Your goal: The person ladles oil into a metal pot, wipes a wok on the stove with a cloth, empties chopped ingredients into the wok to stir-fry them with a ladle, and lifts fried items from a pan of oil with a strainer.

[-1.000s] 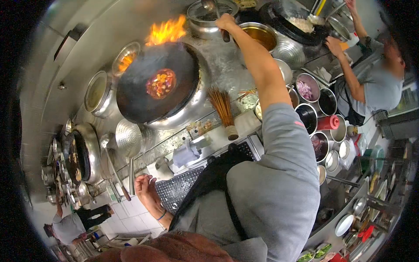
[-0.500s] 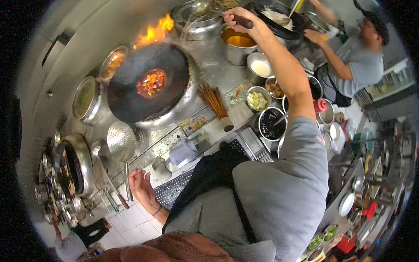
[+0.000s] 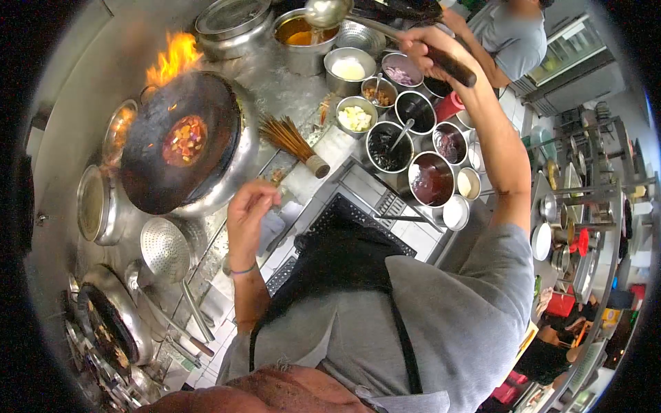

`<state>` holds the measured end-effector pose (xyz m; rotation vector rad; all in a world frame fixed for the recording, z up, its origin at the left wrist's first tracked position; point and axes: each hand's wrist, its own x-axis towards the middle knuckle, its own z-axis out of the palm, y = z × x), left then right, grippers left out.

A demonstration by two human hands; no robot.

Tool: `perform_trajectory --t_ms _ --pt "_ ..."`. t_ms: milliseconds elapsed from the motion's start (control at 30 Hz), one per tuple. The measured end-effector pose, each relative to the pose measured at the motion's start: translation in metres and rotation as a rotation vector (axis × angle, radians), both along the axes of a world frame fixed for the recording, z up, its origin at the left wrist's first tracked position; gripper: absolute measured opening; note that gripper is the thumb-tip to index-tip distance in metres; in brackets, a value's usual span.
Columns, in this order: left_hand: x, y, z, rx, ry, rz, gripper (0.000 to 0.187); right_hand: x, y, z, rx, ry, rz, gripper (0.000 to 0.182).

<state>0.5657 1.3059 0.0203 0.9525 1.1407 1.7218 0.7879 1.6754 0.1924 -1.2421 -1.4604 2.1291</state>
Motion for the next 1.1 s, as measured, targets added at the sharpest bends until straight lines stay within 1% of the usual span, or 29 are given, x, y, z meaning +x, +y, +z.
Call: perform_trajectory --t_ms 33,100,133,167,200,233,267,300,333,367,400,467,500,567,600,667,700,733,800,867,900,1000,1033,1067,1100 --pt "0.003 0.016 0.0 0.014 0.152 0.013 0.009 0.017 0.006 -0.01 0.078 -0.004 0.076 0.024" --pt "0.007 0.054 -0.005 0.04 0.454 0.052 0.01 0.035 0.005 -0.021 0.109 -0.089 0.026 0.023" --pt "0.01 0.077 -0.009 0.001 0.575 0.043 0.01 0.04 -0.002 -0.022 0.12 -0.118 -0.007 0.022" --pt "0.012 0.104 -0.016 -0.04 0.694 0.034 0.012 0.052 0.007 -0.044 0.19 -0.139 -0.036 0.02" --pt "0.014 0.134 -0.035 -0.028 0.807 0.056 0.013 0.064 0.017 -0.064 0.263 -0.161 -0.063 0.018" --pt "0.016 0.166 -0.058 -0.018 0.919 0.078 0.015 0.064 0.001 -0.065 0.359 -0.219 -0.089 0.015" --pt "0.015 0.196 -0.075 -0.047 1.039 0.051 0.018 0.072 0.002 -0.082 0.401 -0.227 -0.102 0.01" --pt "0.015 0.225 -0.091 -0.078 1.158 0.025 0.023 0.072 -0.009 -0.087 0.435 -0.256 -0.106 0.01" --pt "0.018 0.255 -0.114 -0.144 1.206 0.049 0.028 0.072 -0.02 -0.091 0.47 -0.284 -0.108 0.013" --pt "0.022 0.285 -0.137 -0.212 1.254 0.073 0.034 0.079 -0.018 -0.112 0.551 -0.313 -0.076 0.013" --pt "0.024 0.307 -0.147 -0.282 1.302 0.094 0.041 0.085 -0.016 -0.133 0.63 -0.341 -0.045 0.014" --pt "0.025 0.333 -0.143 -0.342 1.298 0.077 0.05 0.086 -0.029 -0.144 0.719 -0.491 0.067 0.042" --pt "0.025 0.343 -0.143 -0.374 1.295 0.062 0.056 0.095 -0.013 -0.197 0.958 -0.373 0.033 0.043" --pt "0.023 0.36 -0.147 -0.413 1.347 0.034 0.055 0.098 -0.015 -0.231 1.126 -0.374 -0.012 0.045" --pt "0.02 0.365 -0.15 -0.432 1.377 0.016 0.054 0.081 -0.039 -0.214 1.057 -0.499 -0.021 0.045" --pt "0.014 0.371 -0.152 -0.461 1.415 -0.017 0.054 0.069 -0.054 -0.22 1.095 -0.522 0.038 0.047" --pt "0.013 0.37 -0.153 -0.476 1.435 -0.038 0.054 0.067 -0.057 -0.234 1.074 -0.552 0.042 0.05" --pt "0.014 0.369 -0.153 -0.476 1.46 -0.048 0.054 0.07 -0.064 -0.243 1.097 -0.542 0.045 0.053" --pt "0.011 0.368 -0.152 -0.478 1.499 -0.049 0.054 0.082 -0.062 -0.249 1.171 -0.444 0.06 0.053" --pt "0.012 0.368 -0.154 -0.48 1.492 -0.034 0.053 0.081 -0.063 -0.211 1.045 -0.482 0.093 0.052" --pt "0.013 0.368 -0.154 -0.476 1.49 -0.031 0.053 0.075 -0.062 -0.204 1.008 -0.465 0.072 0.049" --pt "0.013 0.372 -0.153 -0.48 1.498 -0.042 0.051 0.067 -0.06 -0.231 1.049 -0.549 0.067 0.046" --pt "0.011 0.375 -0.151 -0.483 1.509 -0.042 0.053 0.071 -0.066 -0.225 1.11 -0.483 0.087 0.045" --pt "0.01 0.377 -0.15 -0.49 1.52 -0.043 0.055 0.084 -0.064 -0.231 1.185 -0.478 0.093 0.046" --pt "0.011 0.375 -0.153 -0.498 1.532 -0.056 0.057 0.09 -0.061 -0.221 1.115 -0.471 0.104 0.046"
